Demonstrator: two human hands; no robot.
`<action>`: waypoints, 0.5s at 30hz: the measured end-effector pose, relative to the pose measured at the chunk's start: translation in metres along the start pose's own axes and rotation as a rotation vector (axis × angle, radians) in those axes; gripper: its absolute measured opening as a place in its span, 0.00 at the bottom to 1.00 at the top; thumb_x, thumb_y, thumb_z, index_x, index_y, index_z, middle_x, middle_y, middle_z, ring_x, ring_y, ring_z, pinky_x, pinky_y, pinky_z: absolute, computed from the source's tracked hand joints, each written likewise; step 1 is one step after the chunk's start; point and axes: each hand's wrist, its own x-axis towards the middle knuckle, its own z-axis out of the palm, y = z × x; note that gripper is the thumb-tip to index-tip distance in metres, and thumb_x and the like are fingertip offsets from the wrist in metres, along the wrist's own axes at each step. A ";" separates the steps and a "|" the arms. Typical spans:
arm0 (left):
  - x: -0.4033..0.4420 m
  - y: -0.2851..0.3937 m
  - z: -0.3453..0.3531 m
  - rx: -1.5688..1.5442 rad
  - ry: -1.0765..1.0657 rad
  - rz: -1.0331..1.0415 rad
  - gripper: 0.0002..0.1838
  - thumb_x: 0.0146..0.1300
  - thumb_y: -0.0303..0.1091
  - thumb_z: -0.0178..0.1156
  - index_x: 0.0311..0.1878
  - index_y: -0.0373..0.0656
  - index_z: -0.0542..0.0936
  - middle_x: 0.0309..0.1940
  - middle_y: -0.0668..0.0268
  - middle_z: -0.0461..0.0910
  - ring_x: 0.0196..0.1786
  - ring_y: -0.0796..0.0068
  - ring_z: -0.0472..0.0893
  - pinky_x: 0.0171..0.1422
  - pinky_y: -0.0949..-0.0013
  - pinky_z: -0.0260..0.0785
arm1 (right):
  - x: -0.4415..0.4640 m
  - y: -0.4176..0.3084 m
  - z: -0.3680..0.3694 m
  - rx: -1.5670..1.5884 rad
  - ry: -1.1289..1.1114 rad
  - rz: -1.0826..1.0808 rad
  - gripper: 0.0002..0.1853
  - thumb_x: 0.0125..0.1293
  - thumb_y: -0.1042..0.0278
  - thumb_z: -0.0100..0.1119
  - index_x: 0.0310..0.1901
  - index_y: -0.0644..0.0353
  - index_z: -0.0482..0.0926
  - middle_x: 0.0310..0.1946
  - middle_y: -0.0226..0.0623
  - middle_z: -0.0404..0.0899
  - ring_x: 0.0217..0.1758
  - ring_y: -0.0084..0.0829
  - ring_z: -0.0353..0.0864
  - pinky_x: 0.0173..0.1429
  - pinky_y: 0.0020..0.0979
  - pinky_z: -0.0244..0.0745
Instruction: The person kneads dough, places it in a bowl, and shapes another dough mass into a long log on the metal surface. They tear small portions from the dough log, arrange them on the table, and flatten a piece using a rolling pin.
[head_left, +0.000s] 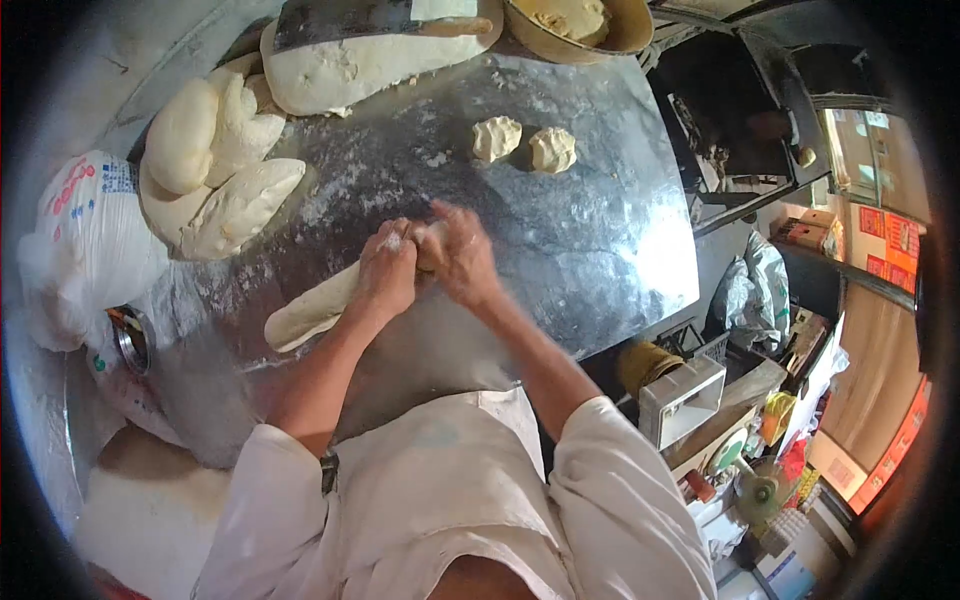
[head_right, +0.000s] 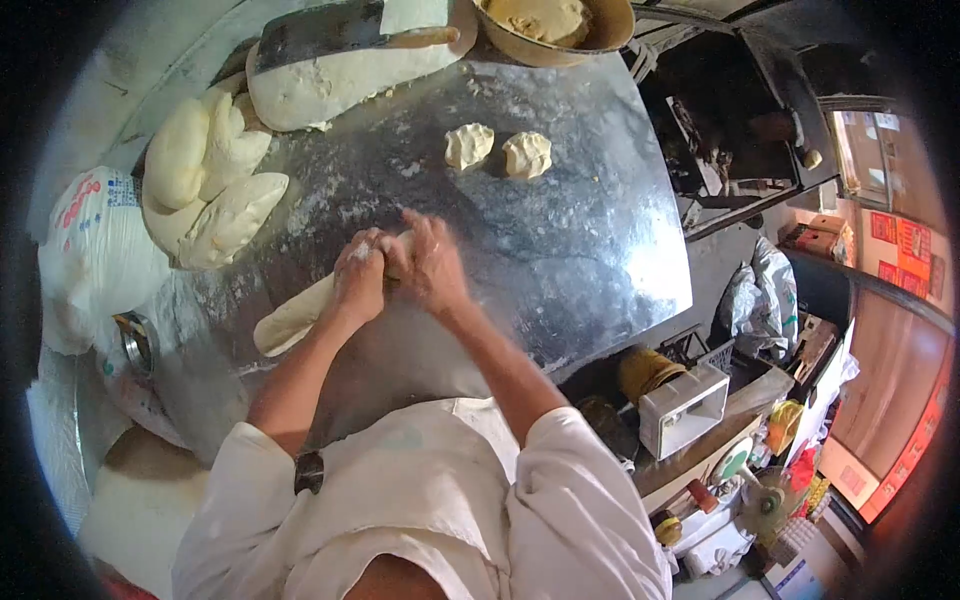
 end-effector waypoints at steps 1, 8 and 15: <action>-0.003 0.000 -0.003 -0.045 -0.006 0.000 0.29 0.52 0.34 0.76 0.57 0.39 0.78 0.51 0.56 0.81 0.60 0.49 0.78 0.65 0.49 0.70 | -0.005 -0.008 0.009 0.156 0.076 0.144 0.29 0.68 0.57 0.68 0.67 0.62 0.76 0.62 0.57 0.78 0.65 0.53 0.79 0.68 0.47 0.74; -0.032 0.008 0.029 0.045 0.171 -0.004 0.18 0.60 0.31 0.68 0.54 0.39 0.81 0.49 0.59 0.82 0.59 0.55 0.79 0.62 0.52 0.70 | -0.020 -0.030 0.021 0.353 0.117 0.573 0.21 0.68 0.54 0.67 0.46 0.69 0.88 0.34 0.43 0.88 0.38 0.29 0.85 0.47 0.37 0.81; -0.037 0.026 0.000 0.348 -0.069 0.120 0.14 0.68 0.34 0.62 0.56 0.49 0.83 0.54 0.67 0.84 0.63 0.64 0.78 0.74 0.38 0.57 | -0.048 -0.015 0.005 0.498 0.090 0.664 0.15 0.64 0.63 0.63 0.41 0.68 0.87 0.35 0.39 0.87 0.37 0.30 0.85 0.42 0.37 0.80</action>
